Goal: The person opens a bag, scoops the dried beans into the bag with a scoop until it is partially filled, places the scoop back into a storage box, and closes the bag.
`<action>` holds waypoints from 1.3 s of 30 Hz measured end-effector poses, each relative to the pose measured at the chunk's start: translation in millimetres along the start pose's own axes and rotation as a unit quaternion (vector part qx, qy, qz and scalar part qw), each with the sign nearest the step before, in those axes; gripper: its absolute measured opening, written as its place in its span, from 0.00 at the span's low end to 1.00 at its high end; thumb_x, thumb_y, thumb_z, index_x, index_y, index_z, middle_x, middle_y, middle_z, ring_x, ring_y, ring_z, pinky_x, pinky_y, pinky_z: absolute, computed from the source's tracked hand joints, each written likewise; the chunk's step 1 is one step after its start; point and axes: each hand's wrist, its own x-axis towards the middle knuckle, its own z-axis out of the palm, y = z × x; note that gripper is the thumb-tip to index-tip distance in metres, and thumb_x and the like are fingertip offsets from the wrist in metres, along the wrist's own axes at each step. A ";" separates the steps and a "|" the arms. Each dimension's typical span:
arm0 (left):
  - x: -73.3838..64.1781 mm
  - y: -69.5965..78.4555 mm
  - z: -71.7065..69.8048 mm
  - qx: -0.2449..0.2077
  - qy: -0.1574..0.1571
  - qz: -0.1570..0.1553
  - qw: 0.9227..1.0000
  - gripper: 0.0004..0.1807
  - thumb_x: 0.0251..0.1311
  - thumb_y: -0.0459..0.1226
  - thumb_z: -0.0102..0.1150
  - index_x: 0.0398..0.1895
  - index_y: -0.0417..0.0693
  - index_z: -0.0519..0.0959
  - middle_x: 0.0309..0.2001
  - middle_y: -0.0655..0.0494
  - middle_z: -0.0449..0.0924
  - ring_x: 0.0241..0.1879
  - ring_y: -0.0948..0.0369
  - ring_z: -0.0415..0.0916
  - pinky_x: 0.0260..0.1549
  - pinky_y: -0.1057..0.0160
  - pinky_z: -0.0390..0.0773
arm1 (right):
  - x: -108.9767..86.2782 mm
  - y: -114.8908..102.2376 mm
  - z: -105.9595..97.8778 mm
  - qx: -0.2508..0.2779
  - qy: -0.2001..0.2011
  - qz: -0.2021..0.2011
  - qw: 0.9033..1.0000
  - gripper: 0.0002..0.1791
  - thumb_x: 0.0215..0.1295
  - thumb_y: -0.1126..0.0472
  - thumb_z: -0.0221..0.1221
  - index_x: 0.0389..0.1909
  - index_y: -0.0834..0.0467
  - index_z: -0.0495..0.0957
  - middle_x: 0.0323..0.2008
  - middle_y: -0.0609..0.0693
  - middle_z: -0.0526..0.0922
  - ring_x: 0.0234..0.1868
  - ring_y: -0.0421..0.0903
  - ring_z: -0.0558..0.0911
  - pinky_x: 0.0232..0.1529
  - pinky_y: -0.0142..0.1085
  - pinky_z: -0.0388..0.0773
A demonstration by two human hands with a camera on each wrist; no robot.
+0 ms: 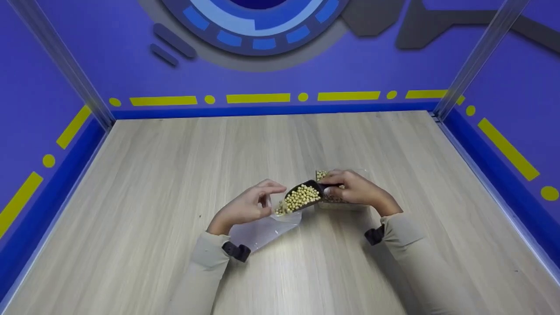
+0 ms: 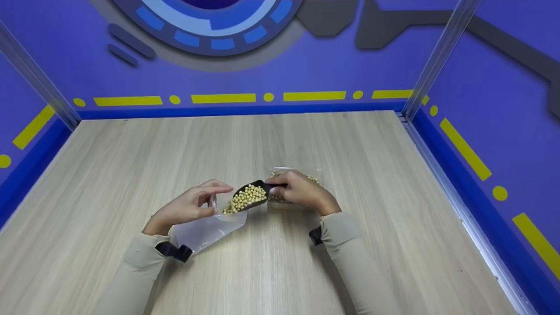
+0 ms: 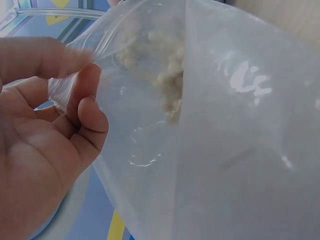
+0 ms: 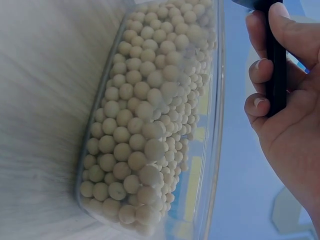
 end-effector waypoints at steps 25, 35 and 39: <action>-1.6 0.4 -1.7 -0.021 0.014 0.031 0.999 0.30 0.50 0.22 0.52 0.62 0.29 0.69 0.59 0.37 0.70 0.33 0.66 0.67 0.35 0.71 0.71 | 3.2 -7.7 -4.7 -0.020 -0.002 0.011 1.000 0.16 0.64 0.64 0.59 0.53 0.61 0.81 0.49 0.56 0.83 0.51 0.53 0.80 0.51 0.48 0.76; -0.6 0.8 -2.6 -0.036 0.019 0.021 0.999 0.32 0.47 0.22 0.50 0.62 0.31 0.70 0.58 0.36 0.71 0.33 0.64 0.66 0.35 0.72 0.69 | 4.9 -11.2 -8.3 -0.023 -0.013 0.014 1.000 0.16 0.64 0.66 0.58 0.52 0.62 0.81 0.49 0.56 0.83 0.52 0.54 0.80 0.53 0.48 0.75; -1.2 0.6 -2.5 -0.040 0.022 0.014 0.999 0.31 0.47 0.22 0.50 0.62 0.32 0.71 0.58 0.37 0.71 0.32 0.64 0.64 0.34 0.72 0.67 | 5.5 -11.0 -8.7 -0.028 -0.017 0.010 0.999 0.17 0.64 0.66 0.58 0.53 0.61 0.81 0.47 0.55 0.83 0.50 0.52 0.80 0.51 0.47 0.76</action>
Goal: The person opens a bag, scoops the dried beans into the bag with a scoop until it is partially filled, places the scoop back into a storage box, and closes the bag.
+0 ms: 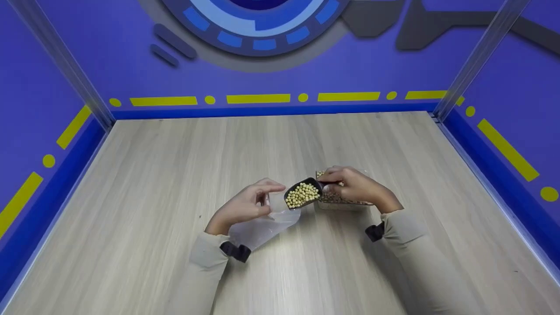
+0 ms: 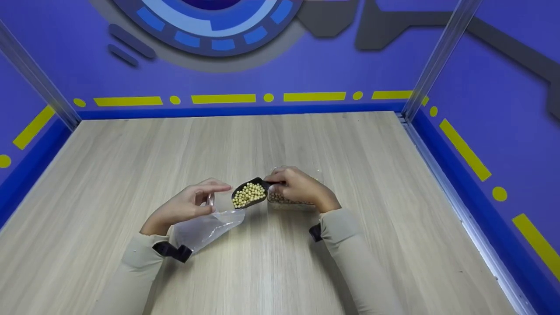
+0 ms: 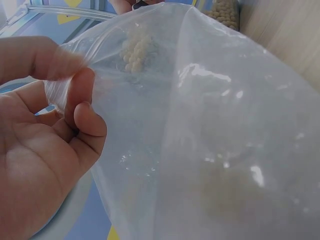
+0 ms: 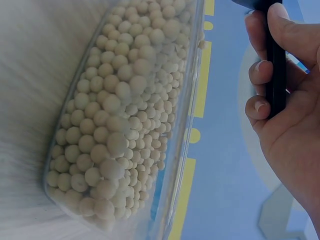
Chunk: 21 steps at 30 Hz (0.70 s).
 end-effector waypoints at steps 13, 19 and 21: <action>-0.2 1.9 0.0 0.008 0.005 -0.005 1.000 0.30 0.49 0.22 0.51 0.62 0.35 0.72 0.57 0.43 0.73 0.32 0.63 0.63 0.33 0.71 0.66 | 0.6 -1.6 -3.3 -0.010 -0.003 -0.008 1.000 0.17 0.63 0.67 0.59 0.53 0.60 0.81 0.45 0.54 0.83 0.48 0.51 0.80 0.50 0.46 0.76; 0.6 1.0 -0.2 0.014 0.002 0.000 1.000 0.30 0.50 0.23 0.51 0.62 0.35 0.72 0.57 0.41 0.73 0.33 0.63 0.63 0.33 0.71 0.67 | 1.3 -2.3 -4.3 -0.013 -0.006 -0.015 1.000 0.16 0.62 0.68 0.59 0.52 0.61 0.82 0.45 0.55 0.83 0.49 0.51 0.80 0.51 0.46 0.76; 0.8 0.6 -0.1 0.015 0.001 0.000 1.000 0.30 0.50 0.23 0.51 0.62 0.36 0.73 0.57 0.40 0.73 0.33 0.63 0.63 0.33 0.71 0.67 | 1.4 -2.4 -4.5 -0.013 -0.007 -0.017 1.000 0.16 0.62 0.68 0.59 0.52 0.61 0.82 0.45 0.55 0.83 0.49 0.51 0.80 0.51 0.46 0.76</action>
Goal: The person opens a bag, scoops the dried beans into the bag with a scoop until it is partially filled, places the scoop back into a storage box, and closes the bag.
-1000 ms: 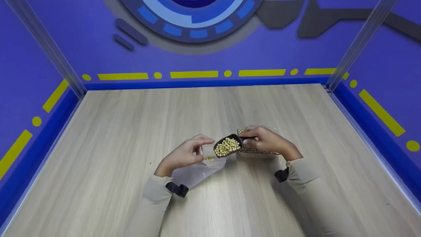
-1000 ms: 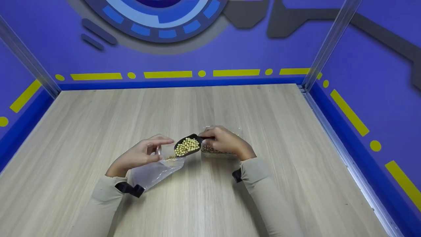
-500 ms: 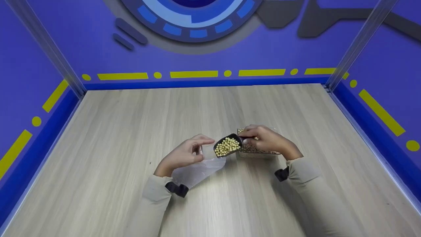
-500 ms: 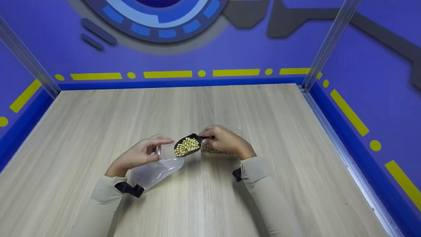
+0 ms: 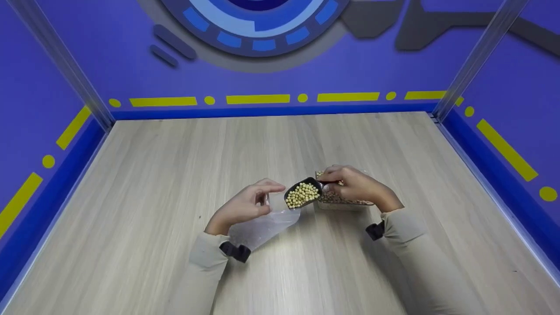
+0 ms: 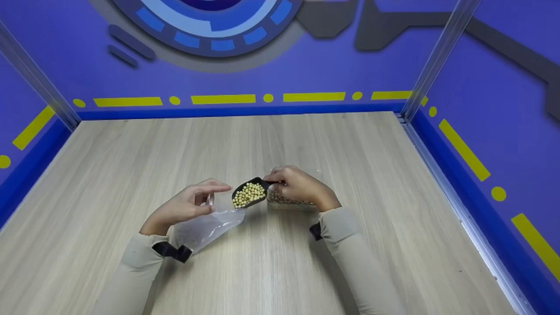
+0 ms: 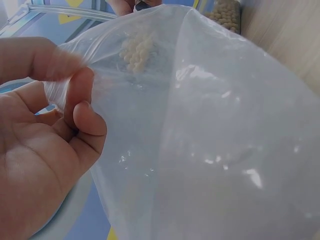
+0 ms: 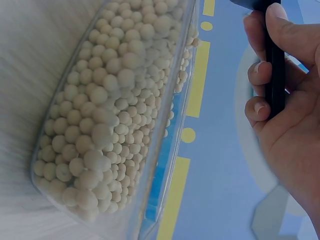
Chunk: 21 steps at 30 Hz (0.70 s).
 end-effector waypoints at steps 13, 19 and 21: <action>-1.0 2.5 0.3 -0.001 -0.004 0.001 1.000 0.30 0.51 0.23 0.51 0.62 0.34 0.72 0.57 0.41 0.73 0.33 0.64 0.63 0.33 0.71 0.67 | 0.2 -1.6 -1.4 -0.018 0.005 -0.019 1.000 0.16 0.62 0.69 0.59 0.50 0.61 0.82 0.43 0.53 0.83 0.45 0.49 0.80 0.47 0.45 0.77; -1.5 1.9 0.0 -0.003 -0.005 0.003 1.000 0.29 0.51 0.22 0.51 0.62 0.33 0.71 0.57 0.42 0.73 0.33 0.64 0.63 0.33 0.70 0.67 | 1.3 -2.9 -3.0 -0.028 -0.001 -0.023 0.999 0.16 0.62 0.70 0.59 0.50 0.60 0.83 0.42 0.53 0.83 0.44 0.49 0.81 0.47 0.45 0.77; -1.7 2.4 0.0 -0.002 -0.004 0.005 1.000 0.29 0.51 0.22 0.51 0.62 0.33 0.71 0.57 0.43 0.73 0.32 0.64 0.63 0.33 0.70 0.67 | 1.9 -3.0 -3.3 -0.030 -0.002 -0.024 0.999 0.16 0.62 0.70 0.58 0.50 0.60 0.83 0.42 0.53 0.83 0.44 0.49 0.81 0.47 0.45 0.77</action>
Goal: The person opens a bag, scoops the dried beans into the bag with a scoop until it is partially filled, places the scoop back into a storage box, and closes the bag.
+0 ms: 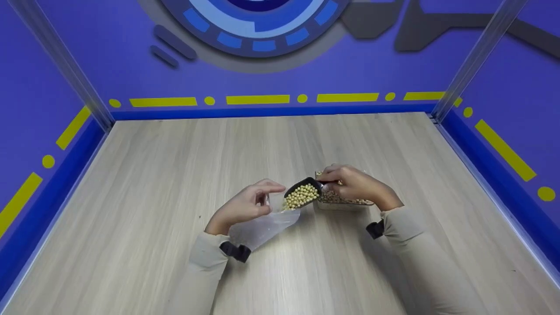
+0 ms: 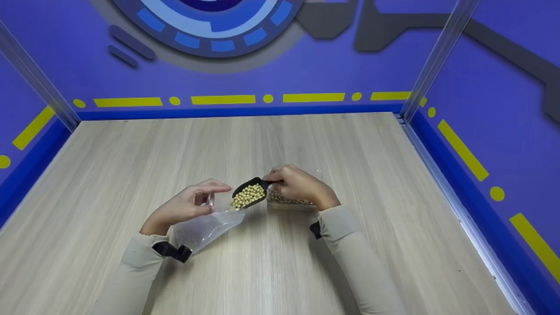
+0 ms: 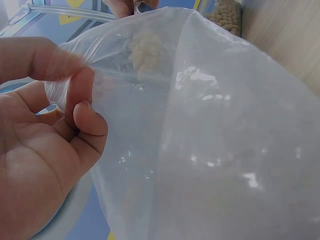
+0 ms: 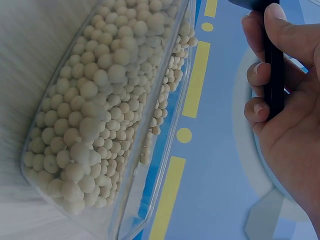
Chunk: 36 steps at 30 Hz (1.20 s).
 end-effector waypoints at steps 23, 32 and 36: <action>-0.3 0.6 -0.5 -0.009 -0.004 0.001 1.000 0.30 0.50 0.21 0.49 0.62 0.33 0.72 0.59 0.38 0.71 0.31 0.64 0.61 0.32 0.71 0.65 | 0.7 -2.6 -2.3 -0.013 -0.004 0.000 1.000 0.15 0.62 0.69 0.59 0.50 0.62 0.82 0.42 0.54 0.83 0.44 0.50 0.80 0.47 0.44 0.77; -1.3 1.6 -1.4 -0.002 -0.003 0.007 1.000 0.30 0.50 0.22 0.49 0.62 0.32 0.71 0.58 0.39 0.72 0.30 0.65 0.62 0.32 0.73 0.65 | 2.2 -3.8 -3.4 -0.022 -0.004 -0.008 1.000 0.15 0.62 0.70 0.59 0.49 0.62 0.82 0.42 0.55 0.84 0.45 0.51 0.81 0.49 0.45 0.77; -1.4 1.4 -1.6 -0.002 -0.005 0.012 1.000 0.30 0.50 0.23 0.50 0.62 0.31 0.71 0.58 0.38 0.72 0.31 0.66 0.63 0.32 0.73 0.66 | 2.5 -5.5 -4.4 -0.027 -0.006 -0.004 1.000 0.15 0.62 0.70 0.59 0.50 0.62 0.82 0.42 0.55 0.83 0.46 0.51 0.81 0.49 0.45 0.77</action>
